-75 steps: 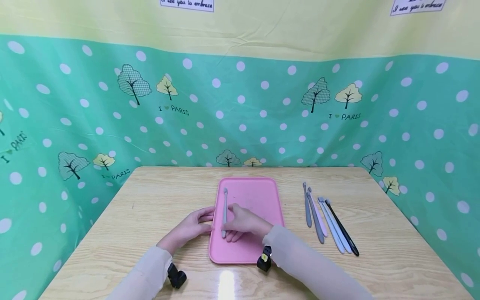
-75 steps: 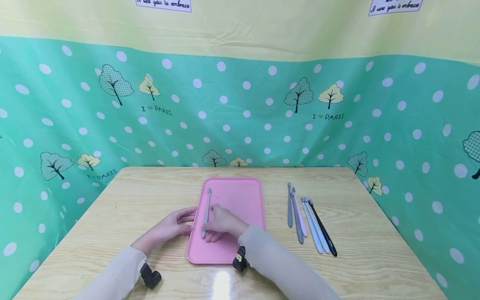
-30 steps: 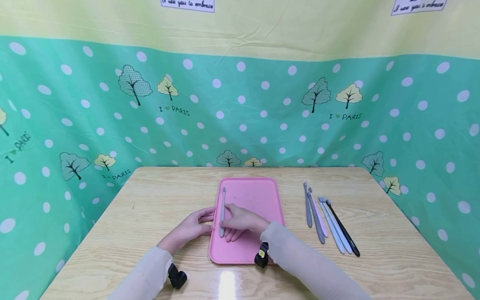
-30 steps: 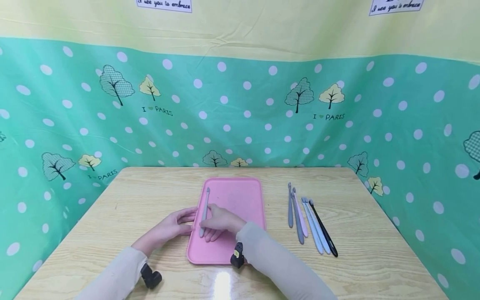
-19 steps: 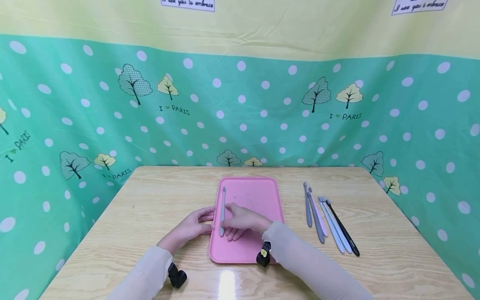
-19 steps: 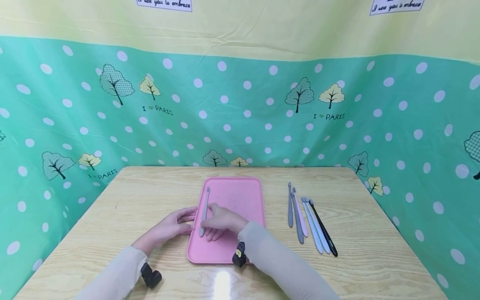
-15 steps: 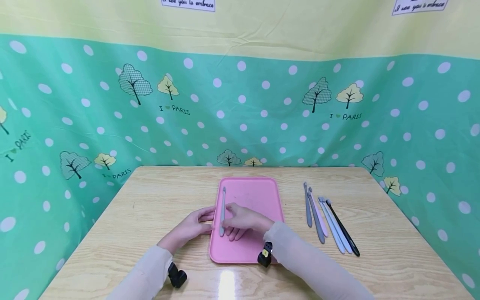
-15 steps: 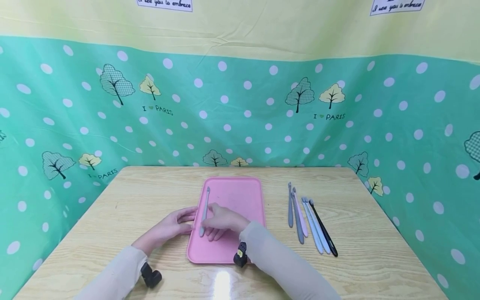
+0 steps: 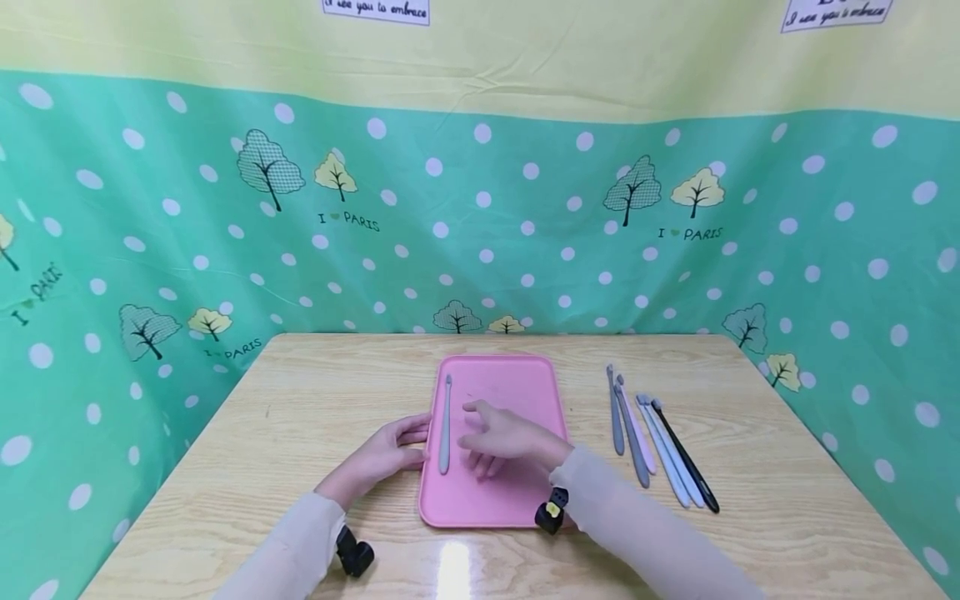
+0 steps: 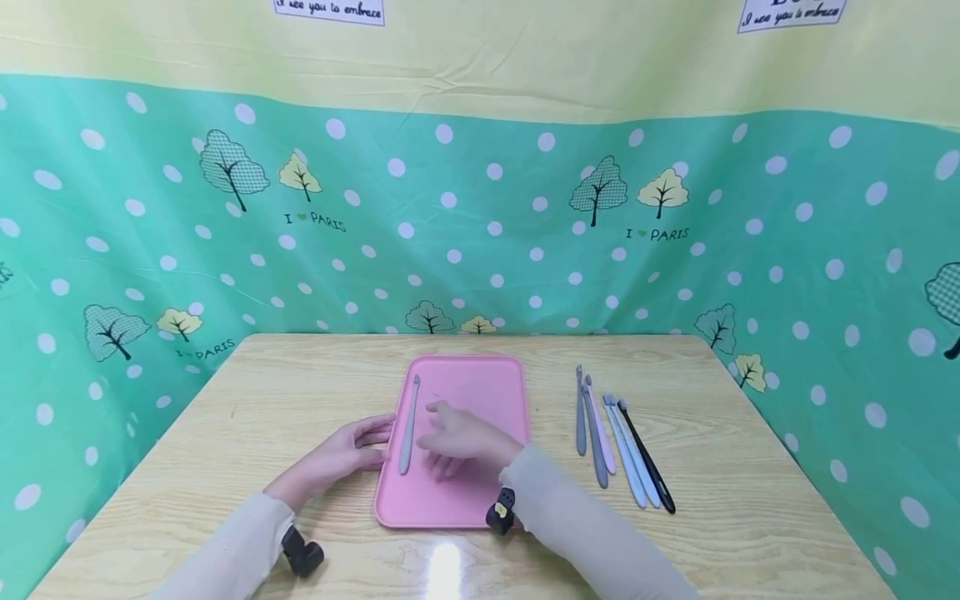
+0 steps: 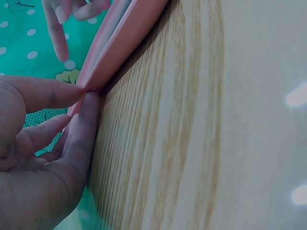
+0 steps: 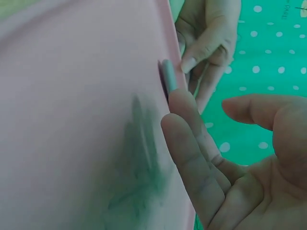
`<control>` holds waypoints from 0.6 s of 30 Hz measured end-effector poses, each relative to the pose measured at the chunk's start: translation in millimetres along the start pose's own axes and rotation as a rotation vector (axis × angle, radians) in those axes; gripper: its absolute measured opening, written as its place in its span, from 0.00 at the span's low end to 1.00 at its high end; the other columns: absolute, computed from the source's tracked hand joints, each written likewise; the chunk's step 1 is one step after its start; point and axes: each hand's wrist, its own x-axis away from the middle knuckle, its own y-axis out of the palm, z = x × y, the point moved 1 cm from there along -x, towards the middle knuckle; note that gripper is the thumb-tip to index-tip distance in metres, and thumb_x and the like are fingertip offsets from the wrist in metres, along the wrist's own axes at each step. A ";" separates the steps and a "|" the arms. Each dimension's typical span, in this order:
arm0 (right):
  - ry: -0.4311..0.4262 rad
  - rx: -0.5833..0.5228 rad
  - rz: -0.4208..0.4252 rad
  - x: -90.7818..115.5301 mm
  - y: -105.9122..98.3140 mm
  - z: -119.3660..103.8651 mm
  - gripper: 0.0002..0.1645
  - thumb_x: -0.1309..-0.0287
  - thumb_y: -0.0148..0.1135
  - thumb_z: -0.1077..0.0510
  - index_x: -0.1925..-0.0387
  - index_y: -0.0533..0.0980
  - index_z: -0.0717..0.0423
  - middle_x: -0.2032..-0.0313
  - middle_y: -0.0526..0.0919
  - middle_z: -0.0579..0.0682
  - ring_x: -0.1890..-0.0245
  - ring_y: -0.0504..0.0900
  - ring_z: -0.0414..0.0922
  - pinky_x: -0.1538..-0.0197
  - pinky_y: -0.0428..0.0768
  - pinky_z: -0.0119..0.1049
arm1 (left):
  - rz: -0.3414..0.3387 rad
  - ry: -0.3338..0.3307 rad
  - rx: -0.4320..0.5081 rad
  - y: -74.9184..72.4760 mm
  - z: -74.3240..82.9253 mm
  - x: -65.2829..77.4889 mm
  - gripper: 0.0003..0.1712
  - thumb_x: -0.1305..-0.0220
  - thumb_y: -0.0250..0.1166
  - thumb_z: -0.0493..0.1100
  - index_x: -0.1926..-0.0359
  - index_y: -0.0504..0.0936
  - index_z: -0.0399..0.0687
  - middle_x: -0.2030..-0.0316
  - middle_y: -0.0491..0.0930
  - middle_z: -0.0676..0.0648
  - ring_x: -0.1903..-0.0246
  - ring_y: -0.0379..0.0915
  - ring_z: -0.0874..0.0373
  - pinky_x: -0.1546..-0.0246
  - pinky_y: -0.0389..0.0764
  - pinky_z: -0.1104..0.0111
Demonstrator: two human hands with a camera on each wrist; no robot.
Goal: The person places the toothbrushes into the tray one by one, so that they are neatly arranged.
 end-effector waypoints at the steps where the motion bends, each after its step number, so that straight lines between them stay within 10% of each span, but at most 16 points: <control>1: -0.009 0.013 0.002 2.7 -3.2 -0.2 0.43 0.32 0.61 0.53 0.24 0.53 0.59 0.71 0.85 0.57 0.74 0.86 0.54 0.70 0.89 0.44 | 0.006 -0.001 -0.002 0.3 0.2 0.1 0.41 0.36 0.63 0.31 0.25 0.57 0.32 0.33 0.65 0.30 0.37 0.69 0.39 0.45 0.83 0.61; 18: -0.079 0.092 0.081 42.2 -42.3 13.2 0.16 0.33 0.56 0.60 0.47 0.72 0.65 0.71 0.84 0.57 0.75 0.84 0.51 0.69 0.87 0.42 | 0.038 -0.005 -0.026 0.9 0.9 0.9 0.41 0.38 0.63 0.28 0.26 0.59 0.33 0.35 0.68 0.33 0.37 0.69 0.40 0.46 0.83 0.63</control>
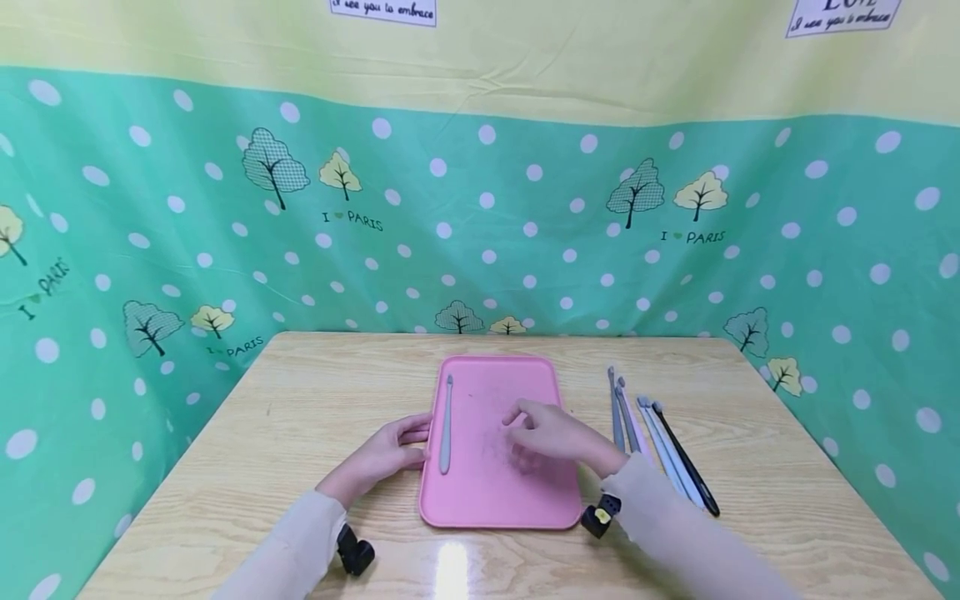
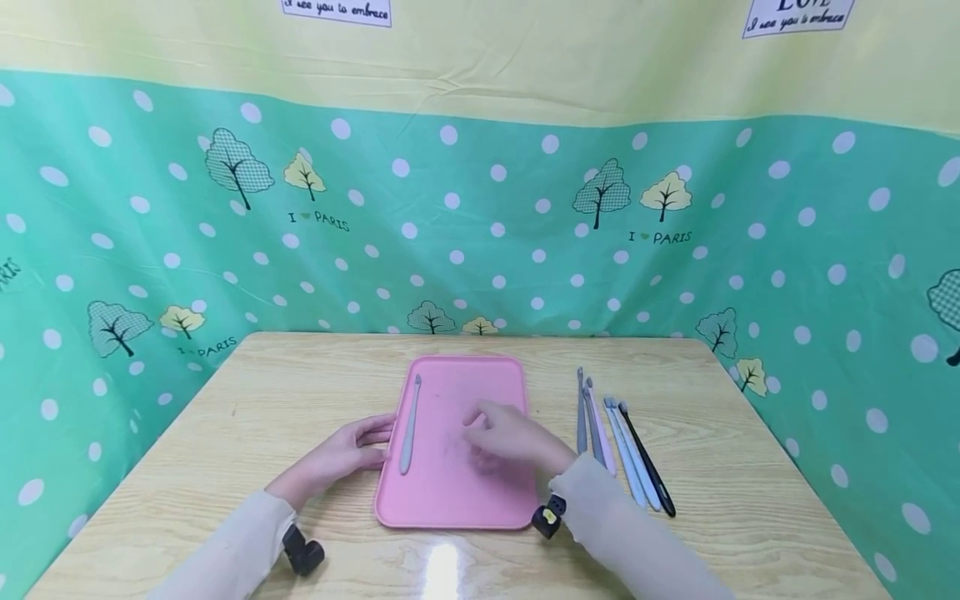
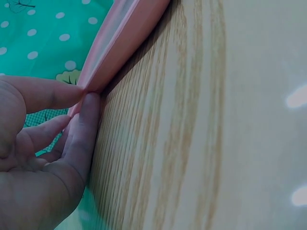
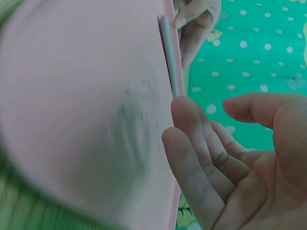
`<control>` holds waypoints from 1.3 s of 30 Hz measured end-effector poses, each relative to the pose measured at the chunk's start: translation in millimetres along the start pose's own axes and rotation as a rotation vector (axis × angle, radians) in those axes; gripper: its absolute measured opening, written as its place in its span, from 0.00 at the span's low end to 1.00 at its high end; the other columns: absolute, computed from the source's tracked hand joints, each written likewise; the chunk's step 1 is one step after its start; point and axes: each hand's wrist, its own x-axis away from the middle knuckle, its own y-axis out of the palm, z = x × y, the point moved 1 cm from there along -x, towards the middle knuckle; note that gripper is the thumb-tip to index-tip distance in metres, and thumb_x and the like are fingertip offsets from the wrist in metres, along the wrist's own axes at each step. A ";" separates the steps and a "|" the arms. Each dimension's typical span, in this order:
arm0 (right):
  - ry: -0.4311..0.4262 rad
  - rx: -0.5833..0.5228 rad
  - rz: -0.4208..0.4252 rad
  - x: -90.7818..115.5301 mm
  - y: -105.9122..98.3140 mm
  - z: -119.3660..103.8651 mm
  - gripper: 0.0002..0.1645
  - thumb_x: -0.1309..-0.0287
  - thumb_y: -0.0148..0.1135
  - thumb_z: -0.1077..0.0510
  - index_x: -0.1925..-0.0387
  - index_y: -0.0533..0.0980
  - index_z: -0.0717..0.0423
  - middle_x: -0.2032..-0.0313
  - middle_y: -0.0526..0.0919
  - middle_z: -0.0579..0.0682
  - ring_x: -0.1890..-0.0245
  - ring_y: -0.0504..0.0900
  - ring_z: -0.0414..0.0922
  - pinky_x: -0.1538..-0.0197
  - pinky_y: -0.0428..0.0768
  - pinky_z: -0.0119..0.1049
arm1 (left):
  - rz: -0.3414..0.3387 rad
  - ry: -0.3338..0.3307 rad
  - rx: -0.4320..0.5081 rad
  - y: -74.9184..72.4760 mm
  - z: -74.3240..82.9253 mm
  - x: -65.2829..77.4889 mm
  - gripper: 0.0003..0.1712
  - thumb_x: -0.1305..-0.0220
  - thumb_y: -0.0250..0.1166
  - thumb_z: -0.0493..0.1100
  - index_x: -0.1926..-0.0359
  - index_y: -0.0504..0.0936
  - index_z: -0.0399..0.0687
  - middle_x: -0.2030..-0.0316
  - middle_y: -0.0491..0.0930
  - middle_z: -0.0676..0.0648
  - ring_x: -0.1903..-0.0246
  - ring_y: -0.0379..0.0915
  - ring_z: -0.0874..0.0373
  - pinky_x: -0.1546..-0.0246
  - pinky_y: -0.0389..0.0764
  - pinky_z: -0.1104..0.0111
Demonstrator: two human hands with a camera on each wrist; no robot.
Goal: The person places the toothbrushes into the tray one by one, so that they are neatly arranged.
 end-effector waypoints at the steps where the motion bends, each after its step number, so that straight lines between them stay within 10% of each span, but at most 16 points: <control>1: 0.002 0.009 0.011 3.0 -3.4 1.9 0.16 0.32 0.56 0.59 0.48 0.73 0.65 0.71 0.84 0.56 0.74 0.84 0.51 0.69 0.87 0.42 | -0.005 0.003 0.001 -0.2 -0.2 0.1 0.41 0.38 0.63 0.28 0.26 0.58 0.32 0.35 0.68 0.32 0.37 0.68 0.40 0.46 0.83 0.63; 21: 0.065 0.131 0.195 51.0 -75.6 58.1 0.17 0.32 0.60 0.59 0.47 0.76 0.66 0.71 0.82 0.57 0.75 0.81 0.53 0.76 0.83 0.45 | -0.029 0.014 0.026 -1.1 1.0 -0.7 0.40 0.36 0.62 0.29 0.26 0.57 0.30 0.35 0.67 0.31 0.37 0.67 0.39 0.45 0.83 0.62; 39: 0.234 0.280 0.339 64.4 -94.1 90.0 0.16 0.40 0.66 0.63 0.50 0.77 0.62 0.69 0.79 0.51 0.78 0.77 0.45 0.80 0.78 0.36 | -0.018 -0.008 0.013 -0.5 1.0 0.7 0.38 0.34 0.62 0.31 0.25 0.58 0.34 0.34 0.68 0.34 0.36 0.67 0.40 0.45 0.83 0.61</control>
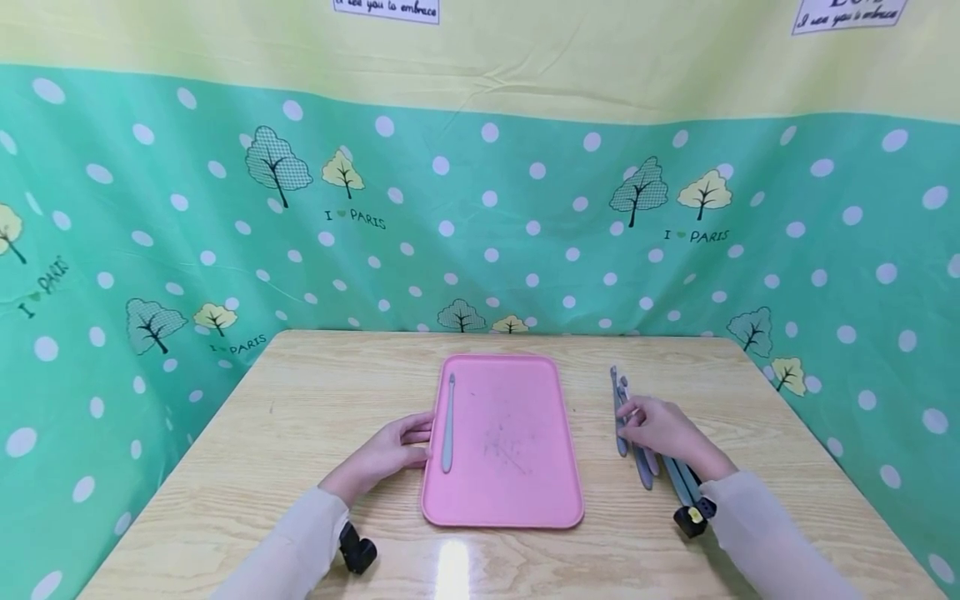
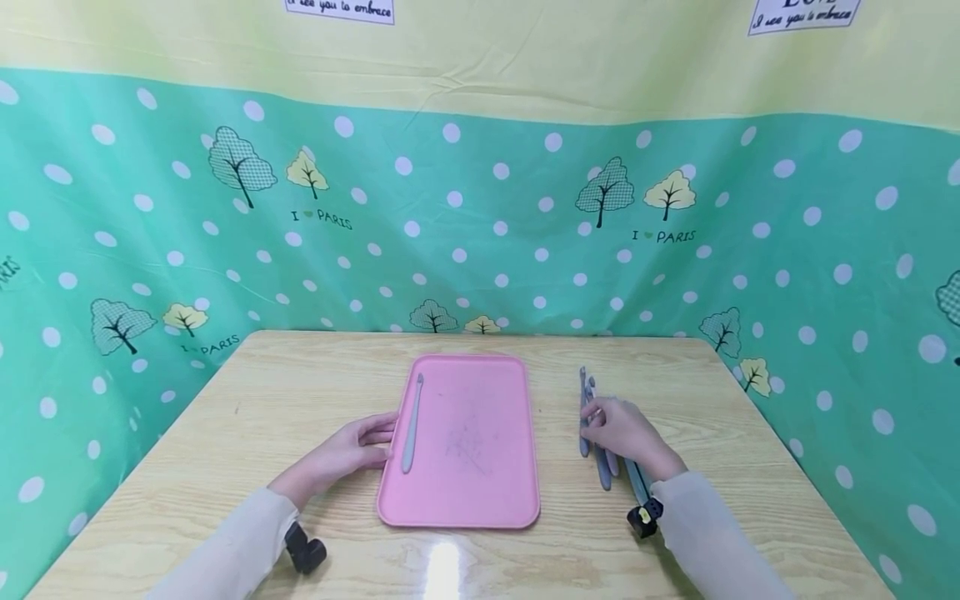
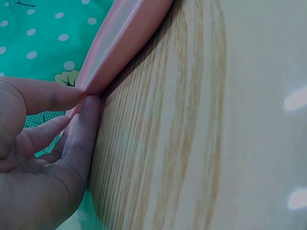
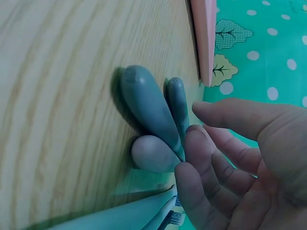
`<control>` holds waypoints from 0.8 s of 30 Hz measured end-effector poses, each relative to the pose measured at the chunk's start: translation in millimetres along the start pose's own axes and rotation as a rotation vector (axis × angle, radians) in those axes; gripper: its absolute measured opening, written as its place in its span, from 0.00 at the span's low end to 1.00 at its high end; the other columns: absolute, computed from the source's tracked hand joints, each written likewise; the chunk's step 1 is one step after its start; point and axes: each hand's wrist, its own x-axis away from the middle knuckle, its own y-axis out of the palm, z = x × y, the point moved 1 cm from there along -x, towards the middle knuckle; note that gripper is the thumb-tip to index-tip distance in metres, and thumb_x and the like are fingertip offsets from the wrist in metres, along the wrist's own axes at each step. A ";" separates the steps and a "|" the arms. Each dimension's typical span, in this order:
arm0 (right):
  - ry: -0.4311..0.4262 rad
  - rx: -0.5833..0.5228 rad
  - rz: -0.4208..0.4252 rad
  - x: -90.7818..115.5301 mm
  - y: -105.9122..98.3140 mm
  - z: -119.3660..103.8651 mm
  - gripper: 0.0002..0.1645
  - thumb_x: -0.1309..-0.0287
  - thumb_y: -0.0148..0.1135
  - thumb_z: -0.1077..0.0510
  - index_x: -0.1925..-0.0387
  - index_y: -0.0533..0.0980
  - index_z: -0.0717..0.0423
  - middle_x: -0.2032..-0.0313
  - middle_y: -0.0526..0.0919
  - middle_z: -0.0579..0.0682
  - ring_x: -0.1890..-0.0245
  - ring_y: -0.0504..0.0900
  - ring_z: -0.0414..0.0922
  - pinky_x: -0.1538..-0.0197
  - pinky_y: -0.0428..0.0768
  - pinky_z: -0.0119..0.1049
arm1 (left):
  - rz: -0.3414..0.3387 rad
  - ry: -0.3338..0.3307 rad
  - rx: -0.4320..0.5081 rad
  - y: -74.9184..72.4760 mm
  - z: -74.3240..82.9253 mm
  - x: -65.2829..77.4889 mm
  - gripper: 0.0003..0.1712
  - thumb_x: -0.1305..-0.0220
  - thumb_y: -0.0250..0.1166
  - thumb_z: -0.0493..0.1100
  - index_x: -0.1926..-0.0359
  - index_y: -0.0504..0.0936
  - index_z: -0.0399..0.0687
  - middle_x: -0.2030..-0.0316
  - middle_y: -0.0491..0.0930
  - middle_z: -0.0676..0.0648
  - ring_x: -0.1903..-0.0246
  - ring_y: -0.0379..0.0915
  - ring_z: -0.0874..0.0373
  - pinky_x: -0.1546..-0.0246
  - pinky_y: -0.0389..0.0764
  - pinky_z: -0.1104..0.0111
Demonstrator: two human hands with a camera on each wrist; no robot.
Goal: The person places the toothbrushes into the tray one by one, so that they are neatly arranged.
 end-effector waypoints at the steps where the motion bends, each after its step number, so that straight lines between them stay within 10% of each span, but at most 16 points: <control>1: 0.002 0.002 0.003 -0.8 0.3 0.6 0.16 0.40 0.66 0.63 0.50 0.78 0.61 0.69 0.79 0.51 0.79 0.76 0.45 0.81 0.78 0.36 | 0.000 0.000 -0.001 -0.2 0.0 -0.1 0.38 0.34 0.62 0.31 0.25 0.58 0.34 0.34 0.68 0.34 0.36 0.67 0.40 0.45 0.83 0.61; 24: -0.010 0.037 -0.042 -11.0 9.3 -5.4 0.20 0.43 0.71 0.59 0.52 0.79 0.66 0.83 0.78 0.50 0.85 0.76 0.42 0.83 0.78 0.33 | 0.020 0.012 -0.018 0.8 -3.1 -2.3 0.40 0.37 0.64 0.30 0.26 0.59 0.31 0.36 0.69 0.33 0.37 0.68 0.40 0.46 0.84 0.62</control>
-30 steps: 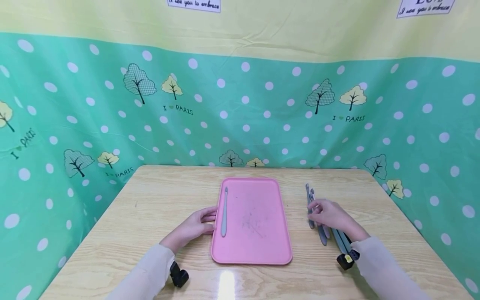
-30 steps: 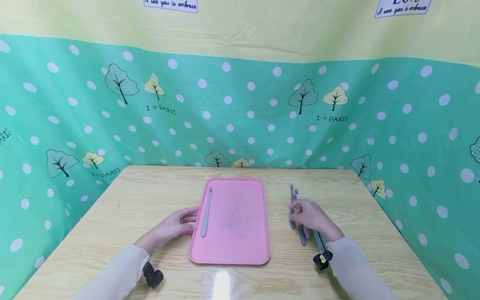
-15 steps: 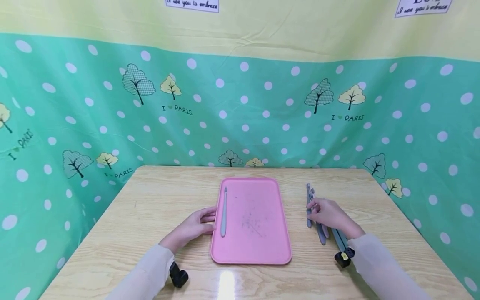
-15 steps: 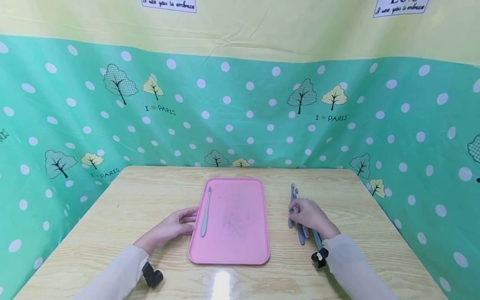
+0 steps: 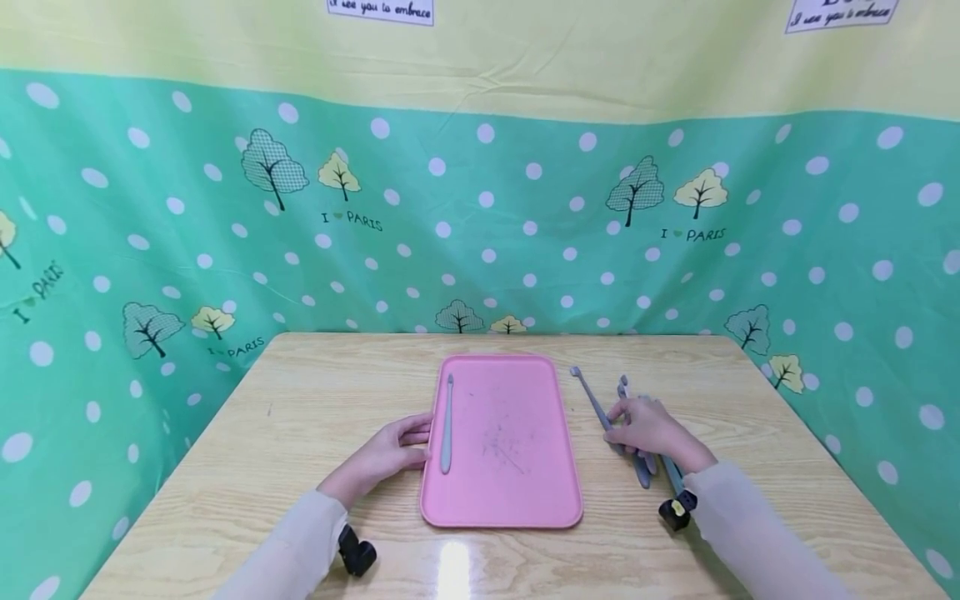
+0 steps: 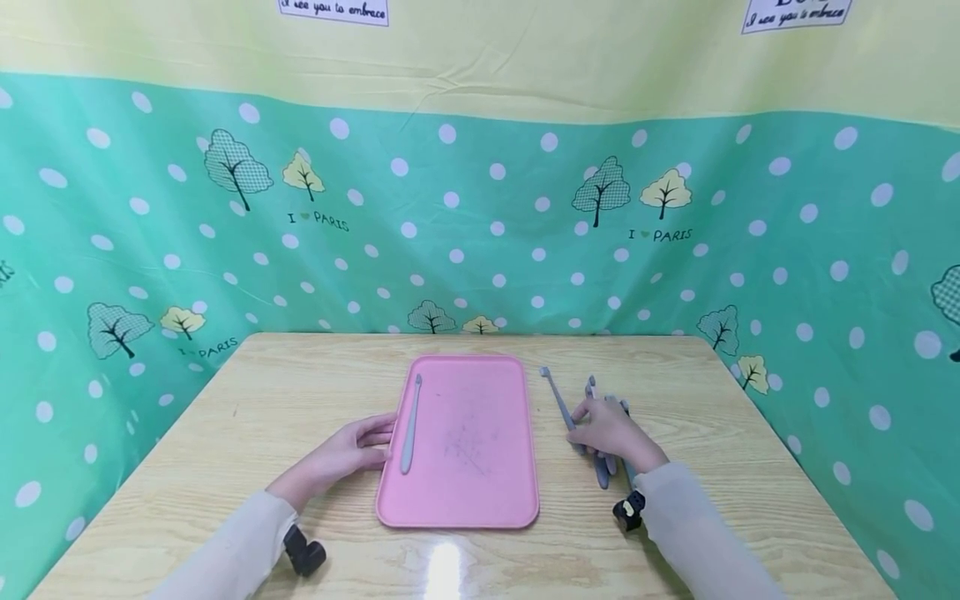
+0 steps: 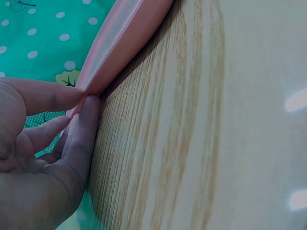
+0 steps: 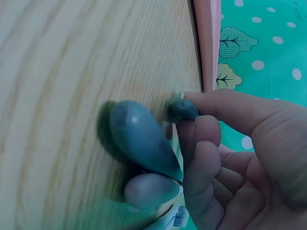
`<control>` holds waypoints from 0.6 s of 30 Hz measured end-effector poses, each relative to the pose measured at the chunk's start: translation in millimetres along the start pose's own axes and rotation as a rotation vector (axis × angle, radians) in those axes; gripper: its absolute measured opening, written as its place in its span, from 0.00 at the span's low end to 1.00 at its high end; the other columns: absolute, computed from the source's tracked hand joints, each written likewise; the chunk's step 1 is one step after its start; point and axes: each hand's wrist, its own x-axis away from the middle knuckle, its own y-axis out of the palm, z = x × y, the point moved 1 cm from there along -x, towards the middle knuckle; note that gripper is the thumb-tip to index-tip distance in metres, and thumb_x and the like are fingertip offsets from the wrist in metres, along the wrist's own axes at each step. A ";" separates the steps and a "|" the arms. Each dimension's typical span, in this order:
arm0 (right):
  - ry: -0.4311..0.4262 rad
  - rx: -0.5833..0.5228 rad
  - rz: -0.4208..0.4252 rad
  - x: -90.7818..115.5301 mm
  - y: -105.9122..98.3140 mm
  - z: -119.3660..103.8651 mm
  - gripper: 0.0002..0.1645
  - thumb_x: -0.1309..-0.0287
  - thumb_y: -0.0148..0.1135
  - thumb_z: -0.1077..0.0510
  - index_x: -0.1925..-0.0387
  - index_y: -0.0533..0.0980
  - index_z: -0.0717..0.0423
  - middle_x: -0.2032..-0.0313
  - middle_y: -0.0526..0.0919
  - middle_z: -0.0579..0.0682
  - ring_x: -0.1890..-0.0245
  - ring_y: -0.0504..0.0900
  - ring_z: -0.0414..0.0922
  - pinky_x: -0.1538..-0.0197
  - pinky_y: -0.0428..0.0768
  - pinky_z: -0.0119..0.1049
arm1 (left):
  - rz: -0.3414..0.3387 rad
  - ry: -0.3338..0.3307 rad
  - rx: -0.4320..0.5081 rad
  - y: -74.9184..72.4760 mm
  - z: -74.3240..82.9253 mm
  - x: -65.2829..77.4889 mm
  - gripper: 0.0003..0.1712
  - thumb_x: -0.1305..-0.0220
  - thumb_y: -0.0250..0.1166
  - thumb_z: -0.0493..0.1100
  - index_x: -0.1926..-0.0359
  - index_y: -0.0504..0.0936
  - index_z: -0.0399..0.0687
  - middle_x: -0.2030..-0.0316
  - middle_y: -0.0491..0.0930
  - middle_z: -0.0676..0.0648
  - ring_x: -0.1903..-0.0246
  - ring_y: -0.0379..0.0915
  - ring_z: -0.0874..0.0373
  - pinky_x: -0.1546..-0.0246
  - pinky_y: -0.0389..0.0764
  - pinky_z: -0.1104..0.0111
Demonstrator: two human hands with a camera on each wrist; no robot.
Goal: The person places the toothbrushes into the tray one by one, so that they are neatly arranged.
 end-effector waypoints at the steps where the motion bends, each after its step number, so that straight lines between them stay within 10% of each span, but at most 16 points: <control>1: 0.000 -0.001 -0.003 0.1 0.4 -0.3 0.20 0.43 0.71 0.59 0.52 0.79 0.67 0.84 0.78 0.50 0.85 0.76 0.42 0.83 0.78 0.33 | 0.000 -0.001 0.000 0.0 -0.1 0.0 0.40 0.37 0.64 0.30 0.26 0.59 0.31 0.35 0.69 0.33 0.37 0.68 0.40 0.46 0.84 0.62; 18: 0.011 -0.105 -0.045 0.8 1.3 -8.4 0.20 0.38 0.66 0.61 0.49 0.75 0.71 0.81 0.79 0.52 0.83 0.80 0.44 0.78 0.85 0.36 | -0.015 -0.011 0.031 -1.3 0.0 -0.7 0.39 0.34 0.63 0.31 0.26 0.58 0.33 0.34 0.67 0.32 0.36 0.67 0.39 0.45 0.83 0.62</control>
